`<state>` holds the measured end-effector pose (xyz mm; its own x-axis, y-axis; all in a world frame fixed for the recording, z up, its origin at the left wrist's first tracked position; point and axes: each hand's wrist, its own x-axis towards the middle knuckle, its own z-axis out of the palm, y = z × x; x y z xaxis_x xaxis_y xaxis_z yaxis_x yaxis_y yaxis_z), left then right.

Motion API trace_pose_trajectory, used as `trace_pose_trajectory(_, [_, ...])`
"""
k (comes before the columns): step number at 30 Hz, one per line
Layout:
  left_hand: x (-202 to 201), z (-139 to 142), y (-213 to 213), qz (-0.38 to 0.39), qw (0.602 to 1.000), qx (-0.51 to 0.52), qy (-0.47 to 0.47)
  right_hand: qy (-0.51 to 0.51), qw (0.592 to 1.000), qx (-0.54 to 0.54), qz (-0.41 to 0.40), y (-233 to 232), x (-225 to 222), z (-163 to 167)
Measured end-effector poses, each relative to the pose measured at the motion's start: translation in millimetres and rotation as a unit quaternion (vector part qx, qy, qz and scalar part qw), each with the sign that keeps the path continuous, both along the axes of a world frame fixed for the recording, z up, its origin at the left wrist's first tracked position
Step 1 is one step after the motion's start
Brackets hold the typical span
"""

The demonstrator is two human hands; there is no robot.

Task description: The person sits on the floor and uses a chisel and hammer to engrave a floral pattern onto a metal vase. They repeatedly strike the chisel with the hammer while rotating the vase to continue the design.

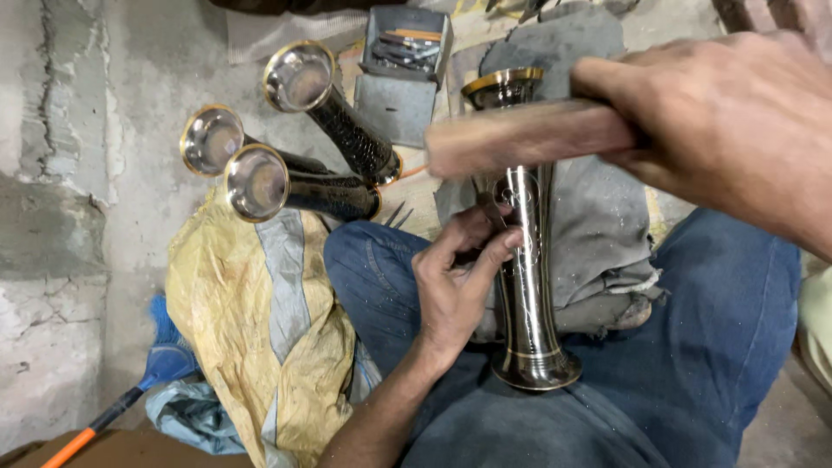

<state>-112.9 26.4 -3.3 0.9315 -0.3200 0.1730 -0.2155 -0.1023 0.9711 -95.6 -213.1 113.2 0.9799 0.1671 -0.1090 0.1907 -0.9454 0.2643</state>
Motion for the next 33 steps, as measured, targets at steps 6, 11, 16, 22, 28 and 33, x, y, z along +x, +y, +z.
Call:
trace_pose_trajectory(6, [-9.7,-14.3,-6.0,0.041,0.995,-0.069,0.063,0.039,0.999,0.005,0.007,30.0,2.1,14.2])
trace_pose_trajectory(11, [-13.5,-21.2,-6.4,0.022,0.98,-0.175,0.094,0.008,0.996,-0.06,0.065,44.1,3.2,26.9])
trace_pose_trajectory(16, [-21.6,-32.2,-9.5,0.071,0.986,-0.141,0.054,0.044,0.98,-0.164,0.107,51.9,0.6,37.6])
trace_pose_trajectory(22, [-41.6,-56.2,-11.9,0.134,0.982,-0.134,0.01,0.049,0.985,-0.097,0.137,59.7,-9.7,35.3])
trace_pose_trajectory(28, [-47.8,-81.2,-5.1,0.121,0.981,-0.15,0.001,-0.079,0.97,-0.107,0.205,57.1,-27.7,15.8])
trace_pose_trajectory(33, [-53.6,-99.8,2.1,0.131,0.978,-0.16,0.035,0.01,0.95,-0.243,0.196,64.9,-29.0,20.6])
